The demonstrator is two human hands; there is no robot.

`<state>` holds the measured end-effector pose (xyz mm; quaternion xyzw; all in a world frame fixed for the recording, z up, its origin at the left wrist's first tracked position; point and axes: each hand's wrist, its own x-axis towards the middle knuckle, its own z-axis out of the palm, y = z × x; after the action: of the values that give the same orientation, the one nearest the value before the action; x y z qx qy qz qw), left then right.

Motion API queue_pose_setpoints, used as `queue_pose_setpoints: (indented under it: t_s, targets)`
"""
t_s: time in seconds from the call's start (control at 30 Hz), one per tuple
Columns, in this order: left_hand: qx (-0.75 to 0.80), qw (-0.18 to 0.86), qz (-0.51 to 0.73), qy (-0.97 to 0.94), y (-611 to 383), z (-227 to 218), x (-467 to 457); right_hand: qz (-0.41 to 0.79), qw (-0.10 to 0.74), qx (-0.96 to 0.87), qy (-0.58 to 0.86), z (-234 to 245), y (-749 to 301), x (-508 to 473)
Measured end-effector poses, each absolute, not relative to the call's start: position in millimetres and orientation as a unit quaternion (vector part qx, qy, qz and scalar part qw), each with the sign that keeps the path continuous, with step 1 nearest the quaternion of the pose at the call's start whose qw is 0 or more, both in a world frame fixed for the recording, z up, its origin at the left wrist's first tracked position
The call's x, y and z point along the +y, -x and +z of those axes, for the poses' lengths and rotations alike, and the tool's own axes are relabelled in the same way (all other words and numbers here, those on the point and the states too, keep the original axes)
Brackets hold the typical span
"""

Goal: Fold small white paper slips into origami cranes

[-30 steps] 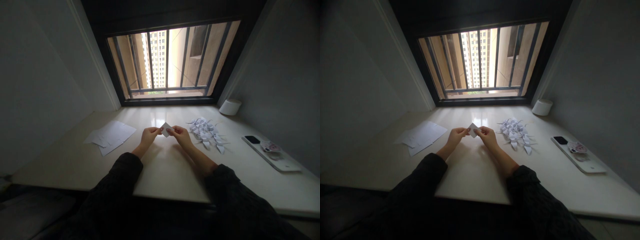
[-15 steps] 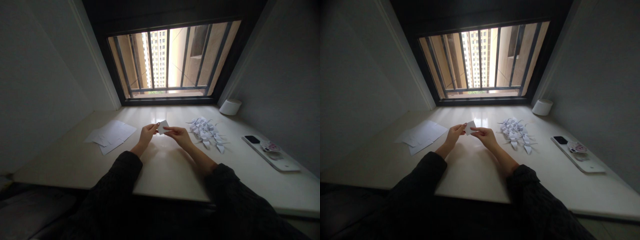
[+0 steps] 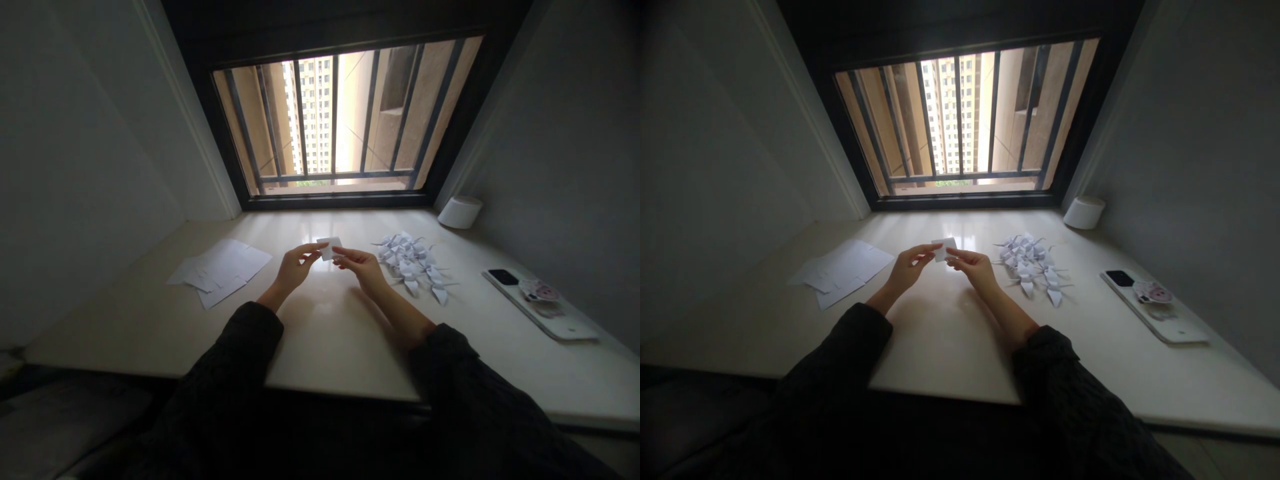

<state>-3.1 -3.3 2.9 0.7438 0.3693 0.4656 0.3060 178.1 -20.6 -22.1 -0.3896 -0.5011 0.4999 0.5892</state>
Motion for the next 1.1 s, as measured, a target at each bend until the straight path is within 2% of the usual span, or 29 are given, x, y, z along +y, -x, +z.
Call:
queue_pose_setpoints:
  t_s: [0.63,1.1]
  targets:
    - [0.372,0.412,0.447,-0.702,6.9,3.9,1.4,0.484,0.58,-0.521,0.397,-17.7,-178.8,-25.0]
    - [0.388,0.358,0.477,-0.703,4.1,0.8,-0.3,0.496,0.574,-0.518,0.396,-16.6,-176.5,-27.6]
